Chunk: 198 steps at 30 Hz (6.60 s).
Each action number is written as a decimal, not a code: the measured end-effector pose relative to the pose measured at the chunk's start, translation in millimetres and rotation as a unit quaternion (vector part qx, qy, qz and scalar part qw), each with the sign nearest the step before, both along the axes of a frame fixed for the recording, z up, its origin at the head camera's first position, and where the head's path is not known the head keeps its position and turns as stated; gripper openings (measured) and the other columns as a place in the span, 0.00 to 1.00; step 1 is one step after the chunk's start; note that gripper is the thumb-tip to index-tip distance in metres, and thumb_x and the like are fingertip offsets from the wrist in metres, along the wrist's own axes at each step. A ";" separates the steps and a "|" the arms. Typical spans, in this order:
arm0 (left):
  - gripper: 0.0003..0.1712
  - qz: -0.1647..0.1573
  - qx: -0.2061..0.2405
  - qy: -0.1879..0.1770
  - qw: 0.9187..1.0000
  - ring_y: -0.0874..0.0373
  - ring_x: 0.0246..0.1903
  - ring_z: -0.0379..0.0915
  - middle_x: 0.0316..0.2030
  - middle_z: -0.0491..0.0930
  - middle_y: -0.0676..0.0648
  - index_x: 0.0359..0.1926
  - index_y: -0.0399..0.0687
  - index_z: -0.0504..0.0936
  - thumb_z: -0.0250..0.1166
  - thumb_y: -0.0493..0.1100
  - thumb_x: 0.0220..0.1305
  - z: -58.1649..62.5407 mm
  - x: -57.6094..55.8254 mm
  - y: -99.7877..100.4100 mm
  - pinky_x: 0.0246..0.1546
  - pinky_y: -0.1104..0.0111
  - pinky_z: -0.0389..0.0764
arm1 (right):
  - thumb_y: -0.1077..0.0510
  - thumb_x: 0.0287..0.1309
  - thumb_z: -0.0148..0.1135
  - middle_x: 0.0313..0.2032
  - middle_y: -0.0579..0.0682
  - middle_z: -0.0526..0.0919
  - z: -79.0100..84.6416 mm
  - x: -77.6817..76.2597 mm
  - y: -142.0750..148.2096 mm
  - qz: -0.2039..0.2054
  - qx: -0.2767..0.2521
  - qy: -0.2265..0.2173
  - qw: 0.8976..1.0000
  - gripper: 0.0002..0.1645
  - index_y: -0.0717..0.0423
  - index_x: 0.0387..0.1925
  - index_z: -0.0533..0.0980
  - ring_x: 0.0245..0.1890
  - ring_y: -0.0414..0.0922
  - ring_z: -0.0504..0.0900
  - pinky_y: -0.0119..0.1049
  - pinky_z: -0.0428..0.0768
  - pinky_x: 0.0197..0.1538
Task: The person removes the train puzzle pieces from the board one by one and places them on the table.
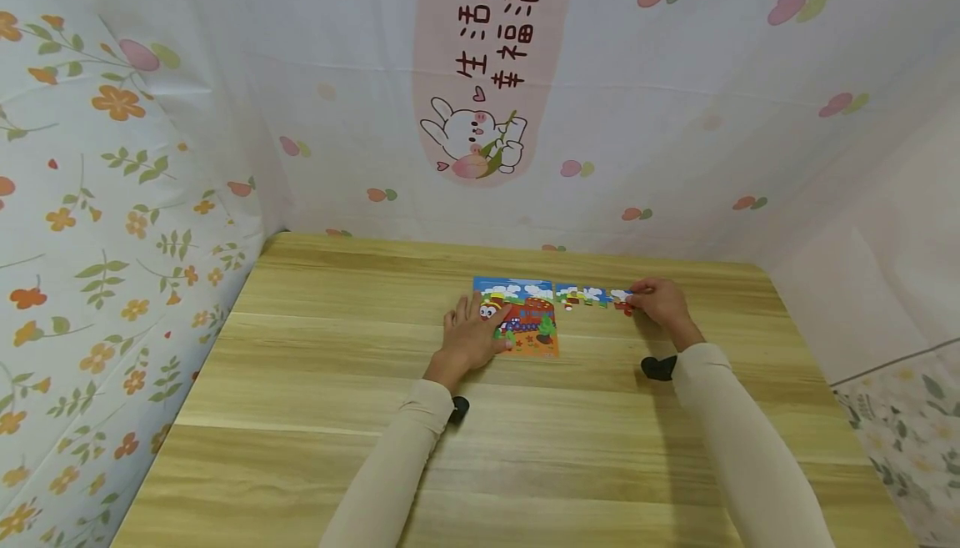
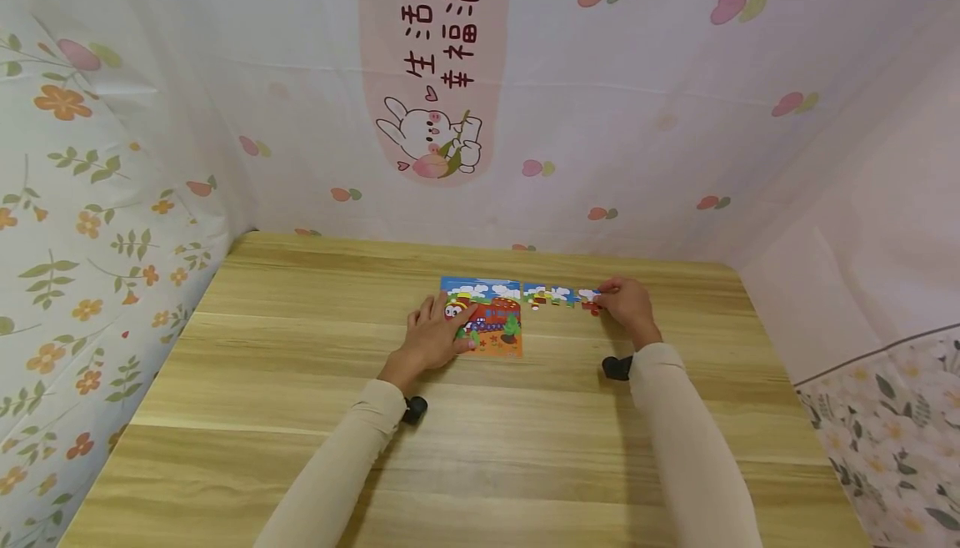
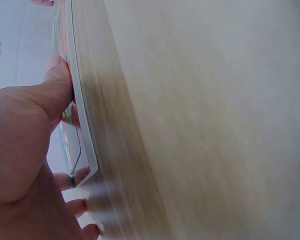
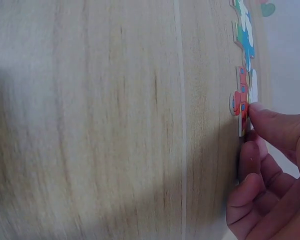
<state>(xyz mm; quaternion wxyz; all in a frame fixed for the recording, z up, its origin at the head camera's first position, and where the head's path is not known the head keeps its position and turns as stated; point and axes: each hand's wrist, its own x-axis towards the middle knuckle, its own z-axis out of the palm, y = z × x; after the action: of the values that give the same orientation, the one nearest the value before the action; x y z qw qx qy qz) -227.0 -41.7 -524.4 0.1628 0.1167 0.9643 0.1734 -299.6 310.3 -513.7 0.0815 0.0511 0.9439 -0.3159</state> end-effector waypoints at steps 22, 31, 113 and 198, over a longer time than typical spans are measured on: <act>0.57 0.035 0.035 0.001 0.999 0.43 0.78 0.32 0.79 0.38 0.42 0.79 0.41 0.40 0.59 0.66 0.66 -3.9 -0.6 -2.1 0.73 0.47 0.46 | 0.52 0.67 0.59 0.48 0.66 0.82 2.8 3.3 -8.2 -0.074 0.005 0.023 0.997 0.21 0.65 0.51 0.79 0.42 0.56 0.79 0.40 0.74 0.39; 0.62 0.052 0.027 0.008 0.998 0.44 0.78 0.34 0.78 0.36 0.38 0.78 0.35 0.40 0.62 0.68 0.63 -7.9 -2.3 -1.6 0.73 0.50 0.48 | 0.55 0.67 0.60 0.42 0.64 0.84 8.0 5.1 -34.0 -0.042 -0.026 0.040 0.998 0.18 0.67 0.48 0.80 0.36 0.53 0.81 0.32 0.75 0.32; 0.64 0.062 0.016 0.014 0.998 0.44 0.77 0.39 0.78 0.42 0.38 0.78 0.38 0.39 0.64 0.69 0.60 -6.5 -5.6 -1.4 0.72 0.49 0.52 | 0.59 0.70 0.56 0.25 0.50 0.78 2.2 11.3 -202.8 0.219 -0.085 -0.035 0.971 0.08 0.59 0.36 0.78 0.22 0.43 0.70 0.35 0.69 0.30; 0.52 0.042 0.047 -0.004 0.998 0.44 0.78 0.33 0.78 0.37 0.39 0.79 0.53 0.47 0.60 0.66 0.65 0.6 0.6 -4.4 0.71 0.47 0.48 | 0.58 0.64 0.64 0.27 0.52 0.81 8.4 13.2 -76.7 0.126 -0.002 -0.070 0.990 0.10 0.62 0.30 0.79 0.27 0.44 0.76 0.33 0.74 0.30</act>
<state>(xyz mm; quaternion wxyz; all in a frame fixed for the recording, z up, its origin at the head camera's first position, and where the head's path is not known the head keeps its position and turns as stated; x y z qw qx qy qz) -226.4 -46.1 -523.8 0.1537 0.0830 0.9584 0.2258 -286.4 233.6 -505.3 0.1870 -0.0461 0.9341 -0.3005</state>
